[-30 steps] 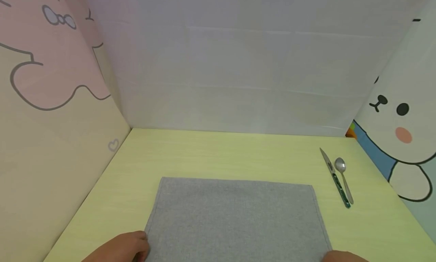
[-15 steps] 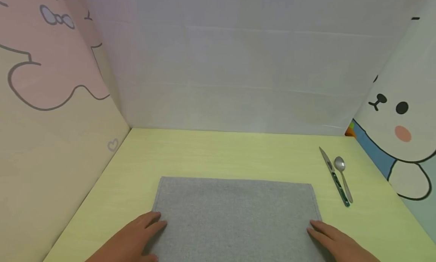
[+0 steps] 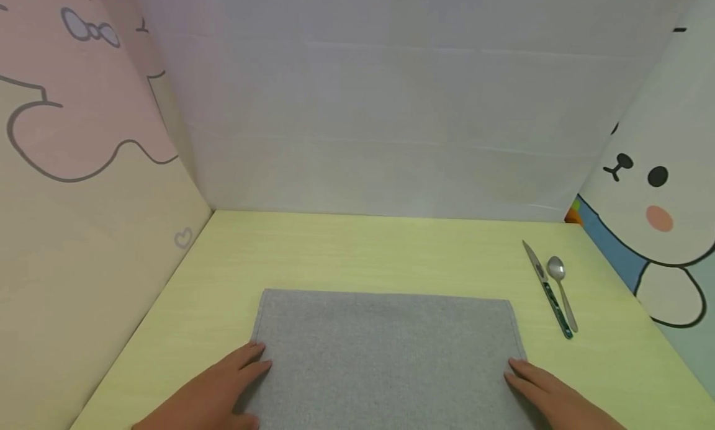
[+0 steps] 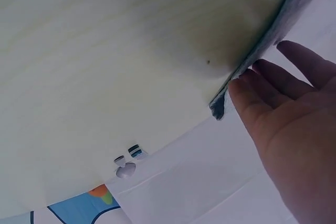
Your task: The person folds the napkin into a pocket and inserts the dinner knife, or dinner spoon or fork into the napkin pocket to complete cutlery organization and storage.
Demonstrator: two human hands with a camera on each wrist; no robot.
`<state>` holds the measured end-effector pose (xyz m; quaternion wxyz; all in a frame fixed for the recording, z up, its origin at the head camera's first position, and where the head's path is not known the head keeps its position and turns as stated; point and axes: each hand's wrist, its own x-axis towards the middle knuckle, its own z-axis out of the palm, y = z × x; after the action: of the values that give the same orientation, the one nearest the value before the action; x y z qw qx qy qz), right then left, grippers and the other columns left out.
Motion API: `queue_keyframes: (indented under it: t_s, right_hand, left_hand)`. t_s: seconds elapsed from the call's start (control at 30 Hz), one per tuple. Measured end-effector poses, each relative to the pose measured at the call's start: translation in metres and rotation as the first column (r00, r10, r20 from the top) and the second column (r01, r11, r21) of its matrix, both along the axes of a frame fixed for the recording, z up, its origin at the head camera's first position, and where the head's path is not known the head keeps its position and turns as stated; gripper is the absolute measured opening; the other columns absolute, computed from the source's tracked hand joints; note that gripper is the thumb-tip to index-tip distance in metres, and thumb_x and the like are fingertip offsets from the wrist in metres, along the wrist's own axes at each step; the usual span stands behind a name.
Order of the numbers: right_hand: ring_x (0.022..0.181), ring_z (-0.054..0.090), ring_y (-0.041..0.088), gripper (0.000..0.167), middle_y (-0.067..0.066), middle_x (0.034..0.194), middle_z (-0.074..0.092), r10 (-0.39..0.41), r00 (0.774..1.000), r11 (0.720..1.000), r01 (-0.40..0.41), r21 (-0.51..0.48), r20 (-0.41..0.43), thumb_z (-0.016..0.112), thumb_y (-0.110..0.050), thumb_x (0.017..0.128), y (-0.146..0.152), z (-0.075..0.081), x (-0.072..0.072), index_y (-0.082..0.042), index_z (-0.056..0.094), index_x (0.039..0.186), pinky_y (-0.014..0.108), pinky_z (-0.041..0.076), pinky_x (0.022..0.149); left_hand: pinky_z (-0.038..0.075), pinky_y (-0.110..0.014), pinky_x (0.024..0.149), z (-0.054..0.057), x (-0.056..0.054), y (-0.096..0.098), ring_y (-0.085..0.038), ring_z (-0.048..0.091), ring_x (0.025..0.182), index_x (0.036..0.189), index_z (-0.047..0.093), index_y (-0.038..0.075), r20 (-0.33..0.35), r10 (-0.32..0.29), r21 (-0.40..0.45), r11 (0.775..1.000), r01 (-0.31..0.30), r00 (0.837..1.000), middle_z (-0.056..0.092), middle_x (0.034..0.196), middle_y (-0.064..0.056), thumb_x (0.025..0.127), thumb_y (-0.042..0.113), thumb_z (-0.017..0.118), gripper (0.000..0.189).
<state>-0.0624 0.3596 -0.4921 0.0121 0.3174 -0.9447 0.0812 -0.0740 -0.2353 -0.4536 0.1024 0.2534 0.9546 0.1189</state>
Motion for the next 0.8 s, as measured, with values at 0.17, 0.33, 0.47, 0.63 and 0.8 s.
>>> queue_keyframes:
  t_s: [0.17,0.33,0.47,0.63,0.8]
  right_hand:
    - [0.131,0.054,0.032,0.092,0.012,0.151,0.050,-0.097,0.978,0.995,0.089,0.047,0.183,0.063,-0.076,0.086,-0.023,0.018,-0.002,-0.007,0.057,0.146,0.039,0.054,0.096]
    - [0.136,0.050,0.036,0.091,0.012,0.156,0.045,-0.125,0.958,0.990,0.102,0.101,0.259,0.063,-0.075,0.087,-0.045,0.042,-0.017,-0.009,0.053,0.149,0.049,0.050,0.101]
    - [0.140,0.045,0.043,0.087,0.020,0.155,0.044,-0.077,0.977,0.994,0.059,0.094,0.199,0.077,-0.057,0.087,-0.069,0.060,-0.036,-0.002,0.050,0.149,0.058,0.044,0.106]
    - [0.145,0.035,0.048,0.083,0.027,0.159,0.036,-0.037,0.978,0.995,0.017,0.098,0.205,0.081,-0.038,0.090,-0.119,0.077,-0.070,0.004,0.045,0.151,0.060,0.035,0.113]
    - [0.148,0.032,0.044,0.070,0.026,0.161,0.034,-0.025,0.979,0.992,0.000,0.125,0.201,0.071,-0.031,0.100,-0.164,0.082,-0.086,0.004,0.042,0.153,0.056,0.032,0.116]
  left_hand:
    - [0.047,-0.049,0.106,0.007,-0.014,0.008,-0.034,0.048,0.139,0.144,0.057,0.005,-0.181,-0.085,-0.031,0.996,0.080,0.980,0.048,0.152,-0.015,0.081,0.045,0.085,0.080]
    - [0.043,-0.054,0.108,0.024,-0.042,0.022,-0.042,0.046,0.139,0.145,0.053,-0.002,-0.181,-0.160,-0.070,0.986,0.149,0.971,0.046,0.151,-0.025,0.081,0.046,0.087,0.087]
    - [0.039,-0.055,0.112,0.041,-0.065,0.046,-0.044,0.042,0.142,0.148,0.049,-0.004,-0.138,-0.154,-0.109,0.984,0.140,0.978,0.042,0.154,-0.028,0.085,0.044,0.085,0.087]
    - [0.031,-0.051,0.119,0.049,-0.084,0.101,-0.039,0.034,0.148,0.153,0.044,-0.001,-0.071,-0.150,-0.187,0.973,0.135,0.986,0.036,0.161,-0.023,0.092,0.048,0.077,0.085]
    - [0.027,-0.047,0.121,0.041,-0.090,0.155,-0.034,0.031,0.151,0.156,0.041,0.002,-0.066,-0.244,-0.211,0.951,0.226,0.967,0.035,0.163,-0.018,0.098,0.050,0.067,0.079]
